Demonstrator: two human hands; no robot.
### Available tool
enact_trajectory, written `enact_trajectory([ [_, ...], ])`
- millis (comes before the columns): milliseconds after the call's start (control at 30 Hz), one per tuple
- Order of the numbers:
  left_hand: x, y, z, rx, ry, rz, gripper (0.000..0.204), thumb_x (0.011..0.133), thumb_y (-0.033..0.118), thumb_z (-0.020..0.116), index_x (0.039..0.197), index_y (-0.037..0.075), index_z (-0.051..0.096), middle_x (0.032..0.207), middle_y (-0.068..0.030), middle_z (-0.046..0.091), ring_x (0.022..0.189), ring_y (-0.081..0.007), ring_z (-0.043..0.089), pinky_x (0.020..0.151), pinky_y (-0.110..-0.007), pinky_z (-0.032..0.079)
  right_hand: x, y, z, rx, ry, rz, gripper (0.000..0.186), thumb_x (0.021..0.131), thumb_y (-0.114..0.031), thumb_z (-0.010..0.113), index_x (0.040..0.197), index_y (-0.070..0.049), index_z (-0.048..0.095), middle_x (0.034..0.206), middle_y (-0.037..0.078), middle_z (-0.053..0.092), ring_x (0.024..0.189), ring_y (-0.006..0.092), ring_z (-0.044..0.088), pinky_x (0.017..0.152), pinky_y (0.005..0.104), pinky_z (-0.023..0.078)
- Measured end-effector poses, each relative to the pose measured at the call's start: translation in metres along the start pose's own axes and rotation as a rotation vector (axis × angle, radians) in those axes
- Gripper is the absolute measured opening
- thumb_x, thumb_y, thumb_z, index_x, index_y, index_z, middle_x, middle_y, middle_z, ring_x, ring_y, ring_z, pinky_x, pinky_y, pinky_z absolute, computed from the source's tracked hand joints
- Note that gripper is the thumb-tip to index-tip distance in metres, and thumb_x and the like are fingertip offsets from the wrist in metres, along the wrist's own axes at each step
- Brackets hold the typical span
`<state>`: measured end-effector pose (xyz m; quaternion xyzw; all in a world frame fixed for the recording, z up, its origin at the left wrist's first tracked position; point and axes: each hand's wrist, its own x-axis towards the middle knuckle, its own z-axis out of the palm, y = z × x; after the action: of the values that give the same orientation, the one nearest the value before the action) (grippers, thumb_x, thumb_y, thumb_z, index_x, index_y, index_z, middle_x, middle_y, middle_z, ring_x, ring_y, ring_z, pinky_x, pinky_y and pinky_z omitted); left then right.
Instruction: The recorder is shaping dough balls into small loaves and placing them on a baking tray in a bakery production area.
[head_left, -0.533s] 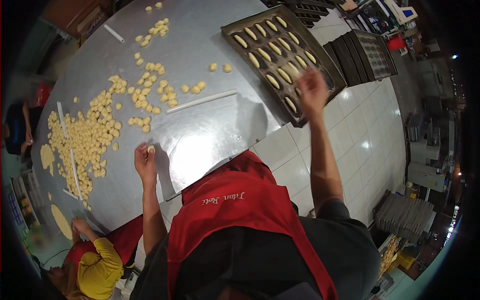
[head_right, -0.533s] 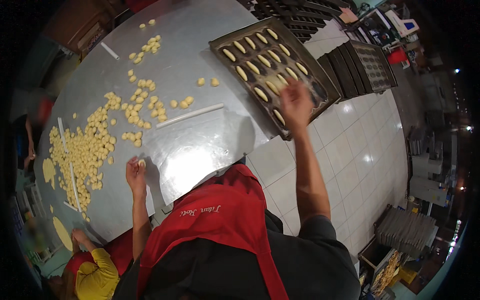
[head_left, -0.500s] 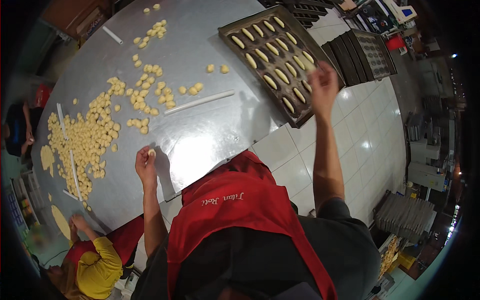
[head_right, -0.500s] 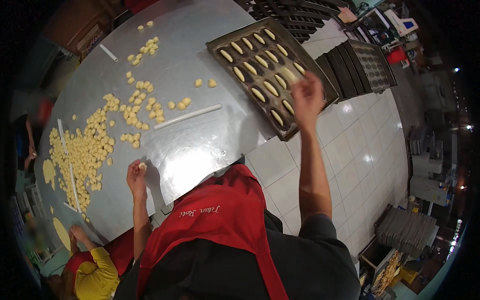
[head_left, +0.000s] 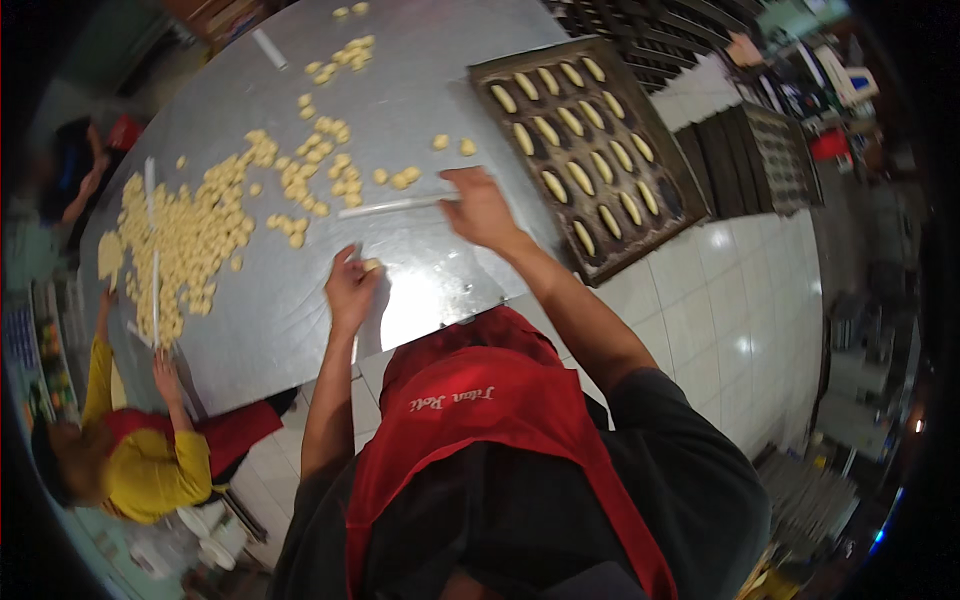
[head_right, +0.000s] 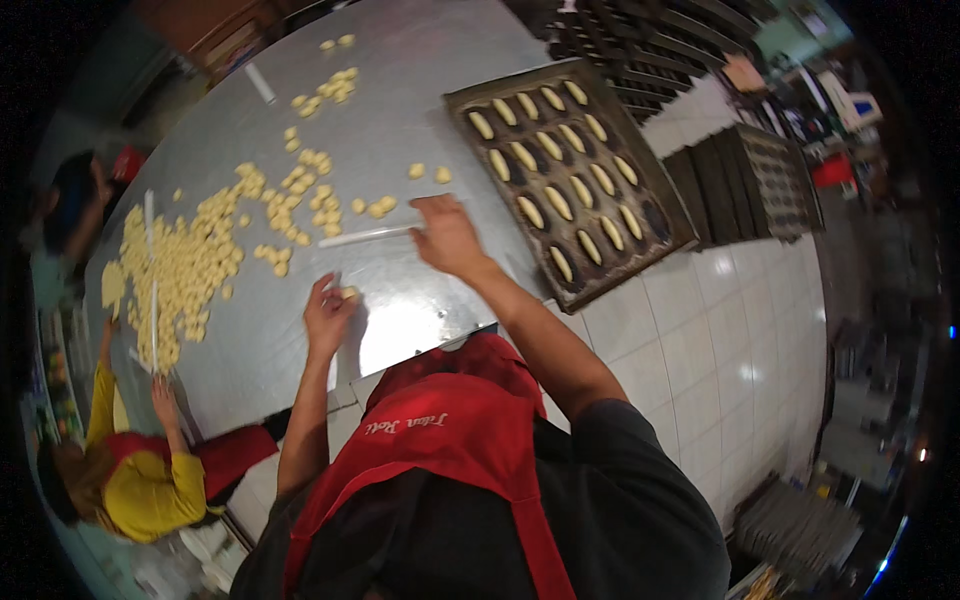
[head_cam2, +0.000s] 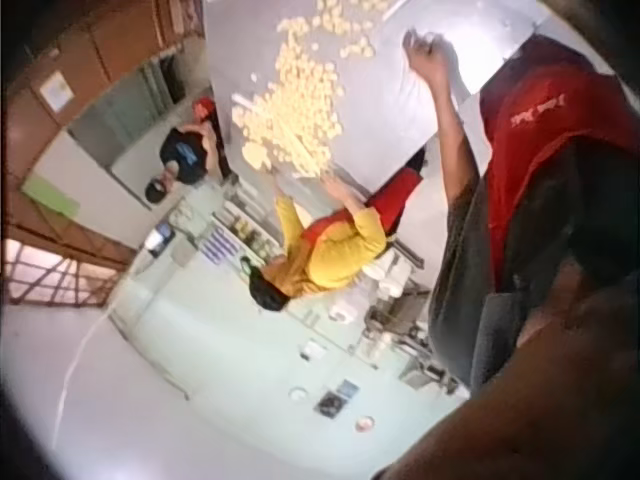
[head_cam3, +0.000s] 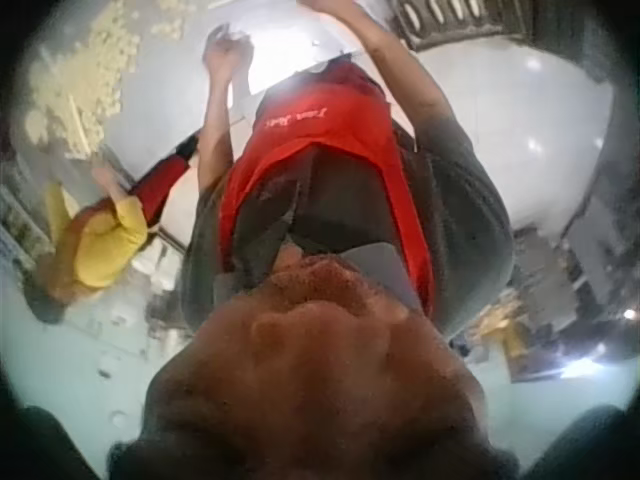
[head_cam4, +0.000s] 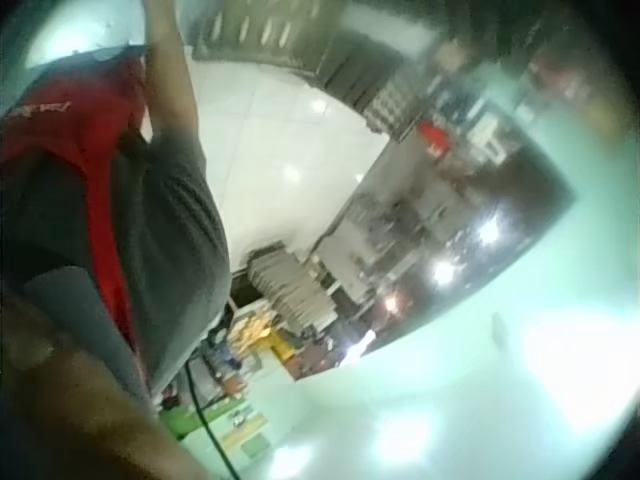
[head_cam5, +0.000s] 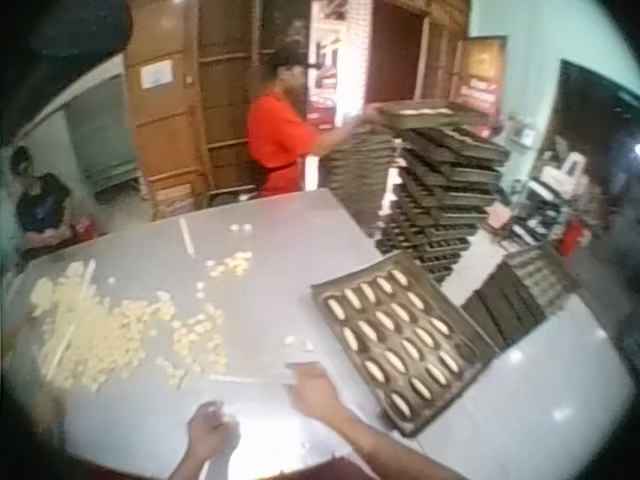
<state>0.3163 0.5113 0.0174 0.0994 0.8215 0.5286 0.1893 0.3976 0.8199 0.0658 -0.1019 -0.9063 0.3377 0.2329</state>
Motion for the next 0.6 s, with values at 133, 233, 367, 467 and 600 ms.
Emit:
enact_trajectory([
  [133,-0.001,-0.004,0.013,0.738,0.058,0.626,0.035,0.097,0.013,0.071,0.133,0.009,0.074,0.123,-0.0194,0.076,0.111,-0.0406,0.069,0.097,-0.051,0.056,-0.002,-0.013,0.084,-0.202,-0.107,-0.069,0.049,0.092,-0.019,0.082,0.137,-0.007,0.067,0.125,0.016,0.071,0.125,0.0384,0.063,0.109,0.0533,0.047],
  [233,-0.044,0.022,0.011,0.809,0.074,0.562,0.042,0.102,0.020,0.067,0.143,0.010,0.072,0.148,-0.0235,0.067,0.135,-0.0417,0.061,0.111,-0.054,0.049,-0.038,-0.018,0.076,-0.185,-0.133,-0.064,0.039,0.093,-0.016,0.079,0.130,-0.007,0.071,0.118,0.012,0.071,0.116,0.0352,0.064,0.103,0.0507,0.049],
  [367,-0.041,0.039,-0.005,0.870,0.061,0.510,0.065,0.107,0.029,0.061,0.166,0.006,0.048,0.177,-0.0280,0.030,0.164,-0.0456,0.029,0.131,-0.059,0.026,-0.070,-0.038,0.074,-0.076,-0.223,-0.327,0.032,0.094,-0.017,0.076,0.125,-0.007,0.075,0.119,0.010,0.071,0.115,0.0330,0.064,0.102,0.0485,0.049],
  [467,0.025,0.017,-0.016,0.893,0.085,0.432,0.078,0.110,0.035,0.054,0.177,0.008,0.024,0.183,-0.0267,0.016,0.169,-0.0462,0.015,0.137,-0.059,0.011,-0.027,-0.041,0.105,-0.077,-0.204,-0.456,0.036,0.096,-0.019,0.075,0.130,-0.007,0.073,0.120,0.009,0.072,0.114,0.0331,0.064,0.101,0.0479,0.049],
  [600,0.056,0.016,-0.025,1.000,0.125,0.457,0.076,0.112,0.036,0.051,0.177,0.006,0.024,0.183,-0.0268,0.014,0.169,-0.0459,0.014,0.137,-0.060,0.007,0.007,-0.055,0.111,-0.129,-0.164,-0.198,0.045,0.099,-0.030,0.076,0.137,-0.007,0.070,0.124,0.011,0.070,0.116,0.0349,0.062,0.101,0.0497,0.048],
])
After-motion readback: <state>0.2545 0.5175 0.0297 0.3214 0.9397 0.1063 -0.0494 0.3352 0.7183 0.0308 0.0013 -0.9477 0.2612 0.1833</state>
